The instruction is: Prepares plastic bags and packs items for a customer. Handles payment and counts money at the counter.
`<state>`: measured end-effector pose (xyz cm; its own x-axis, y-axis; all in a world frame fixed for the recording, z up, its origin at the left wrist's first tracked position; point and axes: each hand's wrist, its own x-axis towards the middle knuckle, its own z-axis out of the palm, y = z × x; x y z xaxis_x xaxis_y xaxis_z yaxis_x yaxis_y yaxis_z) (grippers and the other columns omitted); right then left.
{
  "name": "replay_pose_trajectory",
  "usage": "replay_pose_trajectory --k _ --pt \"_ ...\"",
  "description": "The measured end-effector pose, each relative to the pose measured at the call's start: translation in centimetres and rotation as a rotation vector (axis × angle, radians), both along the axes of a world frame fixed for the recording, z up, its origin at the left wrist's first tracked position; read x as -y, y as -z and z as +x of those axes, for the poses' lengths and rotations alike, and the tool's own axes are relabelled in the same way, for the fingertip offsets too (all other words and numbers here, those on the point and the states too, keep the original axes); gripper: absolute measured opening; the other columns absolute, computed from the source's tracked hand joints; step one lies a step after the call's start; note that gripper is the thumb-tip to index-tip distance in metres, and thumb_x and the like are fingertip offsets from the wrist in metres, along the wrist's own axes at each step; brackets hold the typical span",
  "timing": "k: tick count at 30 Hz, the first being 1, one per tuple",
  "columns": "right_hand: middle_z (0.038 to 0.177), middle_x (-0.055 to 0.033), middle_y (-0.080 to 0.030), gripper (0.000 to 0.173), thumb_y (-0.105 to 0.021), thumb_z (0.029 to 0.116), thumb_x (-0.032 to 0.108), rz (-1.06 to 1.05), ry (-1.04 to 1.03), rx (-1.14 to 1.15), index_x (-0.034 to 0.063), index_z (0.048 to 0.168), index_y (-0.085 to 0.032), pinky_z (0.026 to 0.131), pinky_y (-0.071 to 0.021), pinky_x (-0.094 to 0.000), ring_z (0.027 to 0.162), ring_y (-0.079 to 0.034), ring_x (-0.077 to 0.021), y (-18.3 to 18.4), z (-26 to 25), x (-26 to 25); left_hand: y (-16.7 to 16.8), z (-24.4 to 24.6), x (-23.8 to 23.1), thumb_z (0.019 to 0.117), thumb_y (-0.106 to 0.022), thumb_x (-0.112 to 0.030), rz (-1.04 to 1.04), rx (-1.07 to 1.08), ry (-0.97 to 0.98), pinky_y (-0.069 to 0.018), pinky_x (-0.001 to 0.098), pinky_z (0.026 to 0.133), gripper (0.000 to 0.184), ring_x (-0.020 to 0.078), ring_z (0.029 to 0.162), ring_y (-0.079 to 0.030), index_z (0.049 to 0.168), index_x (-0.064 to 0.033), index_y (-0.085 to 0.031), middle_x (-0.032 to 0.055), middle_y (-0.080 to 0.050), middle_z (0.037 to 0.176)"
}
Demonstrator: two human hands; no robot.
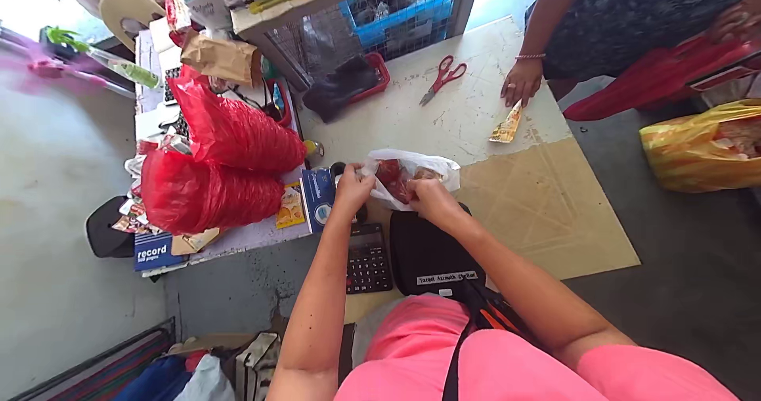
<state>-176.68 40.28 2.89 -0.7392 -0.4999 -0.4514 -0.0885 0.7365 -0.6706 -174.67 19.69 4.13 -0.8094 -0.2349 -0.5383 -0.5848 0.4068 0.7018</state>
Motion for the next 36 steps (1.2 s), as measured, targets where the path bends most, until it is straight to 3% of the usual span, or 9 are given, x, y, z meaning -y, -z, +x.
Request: replay_pose_trajectory --k 2,5,9,13,17,19,23,30,36 --pt "0.098 -0.0192 -0.072 0.011 -0.071 0.0928 0.008 -0.071 0.006 -0.016 -0.0011 0.1 -0.073 0.089 -0.0555 -0.0573 0.096 -0.07 -0.0352 0.2 0.0 -0.9 -1.2 0.7 -0.1 0.0998 -0.059 -0.017 0.194 -0.152 -0.05 -0.0443 0.0259 0.053 0.055 0.0103 0.059 -0.054 0.151 -0.0127 -0.041 0.0087 -0.069 0.087" --pt "0.099 -0.0216 -0.07 0.032 -0.074 0.0943 0.031 -0.064 0.214 -0.311 -0.0002 0.099 -0.071 0.081 -0.0568 -0.0618 0.092 -0.07 -0.0395 1.2 -0.5 -2.3 -3.2 0.8 -0.8 0.0981 -0.056 -0.008 0.319 -0.315 0.005 -0.0461 0.0233 0.053 0.058 0.0095 0.057 -0.056 0.154 -0.0151 -0.04 0.0073 -0.066 0.077" --pt "0.15 -0.0386 -0.038 0.083 -0.09 0.0763 0.024 0.141 0.433 -0.405 -0.0052 0.142 -0.05 0.106 -0.0331 -0.0767 0.135 -0.04 -0.0598 3.0 -3.0 -5.5 -3.1 1.9 -0.7 0.0989 -0.05 -0.008 0.379 -0.345 0.07 -0.048 0.0256 0.051 0.055 0.0137 0.053 -0.054 0.152 -0.0221 -0.044 0.0098 -0.062 0.073" --pt "0.101 -0.0287 -0.069 0.03 -0.074 0.0945 0.024 0.117 0.438 -0.018 -0.0023 0.108 -0.072 0.084 -0.0486 -0.0716 0.096 -0.066 -0.0481 4.5 -5.3 -9.3 -2.2 1.6 -0.6 0.1006 -0.047 -0.008 0.435 -0.353 0.0 -0.047 0.0233 0.05 0.056 0.0098 0.052 -0.052 0.154 -0.0196 -0.038 0.007 -0.061 0.075" --pt "0.094 -0.0187 -0.07 0.024 -0.062 0.1017 0.021 -0.167 0.538 0.022 -0.0017 0.102 -0.072 0.086 -0.0511 -0.0585 0.09 -0.066 -0.0318 1.7 -8.2 -10.0 -3.0 -1.9 -0.4 0.1041 -0.047 -0.004 0.398 -0.489 0.051 -0.0511 0.0237 0.058 0.062 0.0085 0.06 -0.06 0.159 -0.0064 -0.019 0.0086 -0.073 0.094" --pt "0.085 -0.0052 -0.068 0.027 -0.053 0.1055 0.021 -0.385 0.607 0.004 0.0021 0.096 -0.069 0.079 -0.0523 -0.0384 0.081 -0.062 -0.0133 -1.0 -9.5 -9.0 -4.4 -3.8 -0.8 0.104 -0.047 -0.002 0.377 -0.581 0.106 -0.0545 0.0253 0.062 0.063 0.01 0.064 -0.064 0.159 -0.0042 -0.017 0.009 -0.073 0.093" --pt "0.07 0.0034 -0.061 0.034 -0.044 0.1088 0.023 -0.594 0.647 -0.003 0.0078 0.083 -0.061 0.071 -0.0534 -0.0282 0.069 -0.061 -0.0072 -5.9 -10.0 -6.6 -6.8 -5.4 -1.9 0.1023 -0.049 0.001 0.383 -0.74 0.142 -0.0571 0.0271 0.065 0.065 0.0134 0.068 -0.066 0.159 -0.0029 -0.018 0.0076 -0.068 0.085" --pt "0.077 -0.0073 -0.063 0.032 -0.045 0.1103 0.025 -0.398 0.476 -0.138 0.0017 0.113 -0.067 0.063 -0.0521 -0.0373 0.065 -0.059 -0.0168 -6.4 -6.7 -6.9 -5.3 -2.5 -2.0 0.1083 -0.044 -0.01 0.151 -0.54 0.185 -0.0433 0.0235 0.05 0.059 0.0114 0.057 -0.052 0.162 -0.0213 -0.022 0.0062 -0.067 0.092" --pt "0.107 -0.0149 -0.072 0.035 -0.056 0.1057 0.031 -0.408 0.658 -0.243 0.0004 0.118 -0.069 0.091 -0.0582 -0.046 0.097 -0.071 -0.023 -1.2 -10.1 -11.0 -3.3 -2.9 -1.3 0.1044 -0.058 -0.018 -0.027 -0.427 0.184 -0.0565 0.0373 0.062 0.066 0.0205 0.068 -0.065 0.161 -0.0186 -0.024 0.0119 -0.07 0.102"
